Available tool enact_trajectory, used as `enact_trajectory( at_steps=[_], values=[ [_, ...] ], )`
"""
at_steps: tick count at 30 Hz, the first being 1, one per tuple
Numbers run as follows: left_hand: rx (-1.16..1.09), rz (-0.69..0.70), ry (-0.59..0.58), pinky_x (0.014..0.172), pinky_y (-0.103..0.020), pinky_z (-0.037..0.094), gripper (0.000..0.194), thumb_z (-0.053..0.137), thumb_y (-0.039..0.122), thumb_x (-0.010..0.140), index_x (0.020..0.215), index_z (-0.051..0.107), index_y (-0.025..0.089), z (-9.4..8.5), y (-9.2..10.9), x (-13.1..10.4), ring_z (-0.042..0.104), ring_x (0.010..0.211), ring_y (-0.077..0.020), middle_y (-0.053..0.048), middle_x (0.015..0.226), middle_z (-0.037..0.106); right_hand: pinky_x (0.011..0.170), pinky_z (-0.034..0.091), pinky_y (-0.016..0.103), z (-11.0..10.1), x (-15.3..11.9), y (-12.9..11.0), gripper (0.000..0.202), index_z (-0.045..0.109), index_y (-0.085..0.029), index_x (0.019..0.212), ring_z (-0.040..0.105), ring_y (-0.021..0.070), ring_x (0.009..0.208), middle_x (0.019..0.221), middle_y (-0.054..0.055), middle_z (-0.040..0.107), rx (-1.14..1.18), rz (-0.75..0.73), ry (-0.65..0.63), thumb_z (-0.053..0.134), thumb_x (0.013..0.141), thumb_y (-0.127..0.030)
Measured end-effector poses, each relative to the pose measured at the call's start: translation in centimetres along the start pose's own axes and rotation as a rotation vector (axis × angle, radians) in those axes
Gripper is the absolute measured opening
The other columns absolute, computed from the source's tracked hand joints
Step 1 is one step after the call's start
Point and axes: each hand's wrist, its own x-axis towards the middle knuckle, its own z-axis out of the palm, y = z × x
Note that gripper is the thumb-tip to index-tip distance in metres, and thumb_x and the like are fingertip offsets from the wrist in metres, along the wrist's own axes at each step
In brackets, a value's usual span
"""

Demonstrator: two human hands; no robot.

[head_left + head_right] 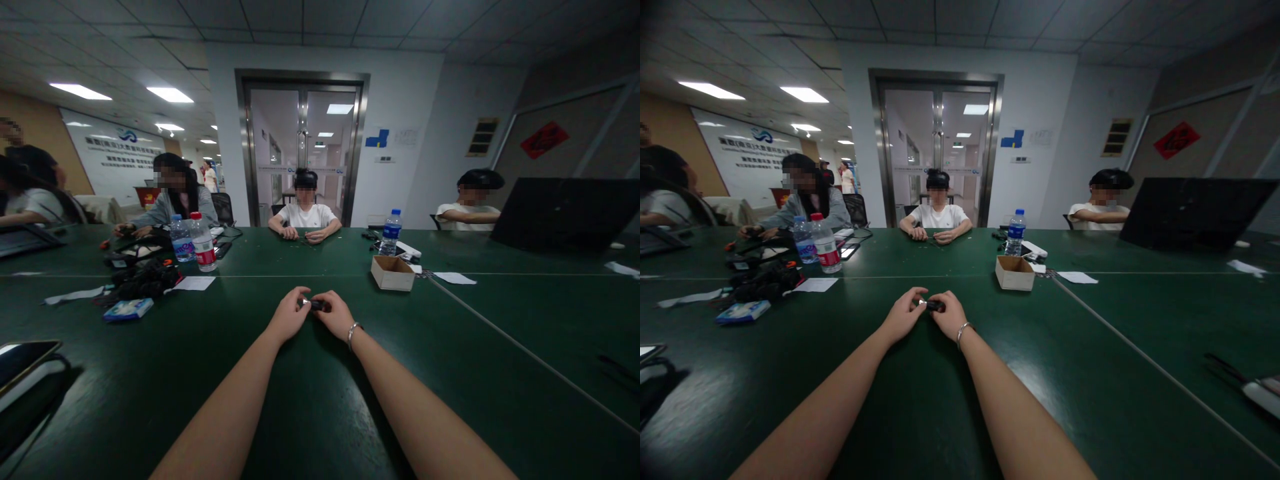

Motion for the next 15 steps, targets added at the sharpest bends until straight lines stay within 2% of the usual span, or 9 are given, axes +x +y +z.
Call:
enact_trajectory(
  at_steps=[3, 7, 11, 15],
  values=[
    [0.019, 0.026, -0.032, 0.063, -0.024, 0.040, 0.031, 0.047, 0.026, 0.080, 0.109, 0.054, 0.021, 0.0, 0.0, -0.1, 0.052, 0.067, -0.0124, -0.004, 0.094, 0.058, 0.062, 0.042, 0.023, 0.1, 0.0, 0.0, 0.031, 0.065, -0.016, 0.086, 0.048, 0.0109, 0.065, 0.081, -0.001, 0.048, -0.004, -0.009, -0.008, 0.060, 0.062, 0.003],
    [0.032, -0.012, -0.057, 0.059, -0.024, 0.037, 0.031, 0.038, 0.038, 0.086, 0.102, 0.058, 0.022, -0.2, 0.3, -0.3, 0.053, 0.066, -0.0146, -0.002, 0.075, 0.058, 0.062, 0.042, 0.023, 0.1, -0.1, -0.1, 0.033, 0.065, -0.016, 0.087, 0.048, 0.0106, 0.065, 0.083, 0.000, 0.048, 0.004, -0.019, -0.023, 0.059, 0.062, 0.004],
    [0.037, -0.050, -0.056, 0.056, -0.023, 0.035, 0.035, 0.035, 0.045, 0.086, 0.093, 0.060, 0.021, -0.4, 0.8, -0.5, 0.053, 0.065, -0.0159, -0.001, 0.069, 0.058, 0.062, 0.042, 0.023, 0.1, -0.2, -0.3, 0.035, 0.065, -0.018, 0.088, 0.049, 0.0106, 0.066, 0.084, 0.000, 0.049, 0.010, -0.033, -0.037, 0.059, 0.062, 0.004],
    [0.033, -0.110, -0.094, 0.055, -0.024, 0.035, 0.042, 0.028, 0.050, 0.088, 0.095, 0.059, 0.022, -0.4, 1.0, -0.5, 0.052, 0.058, -0.0157, 0.000, 0.062, 0.055, 0.063, 0.043, 0.023, 0.2, -0.1, -0.1, 0.033, 0.065, -0.018, 0.089, 0.049, 0.0112, 0.066, 0.084, 0.000, 0.049, -0.001, -0.028, -0.025, 0.060, 0.063, 0.002]
  ],
)
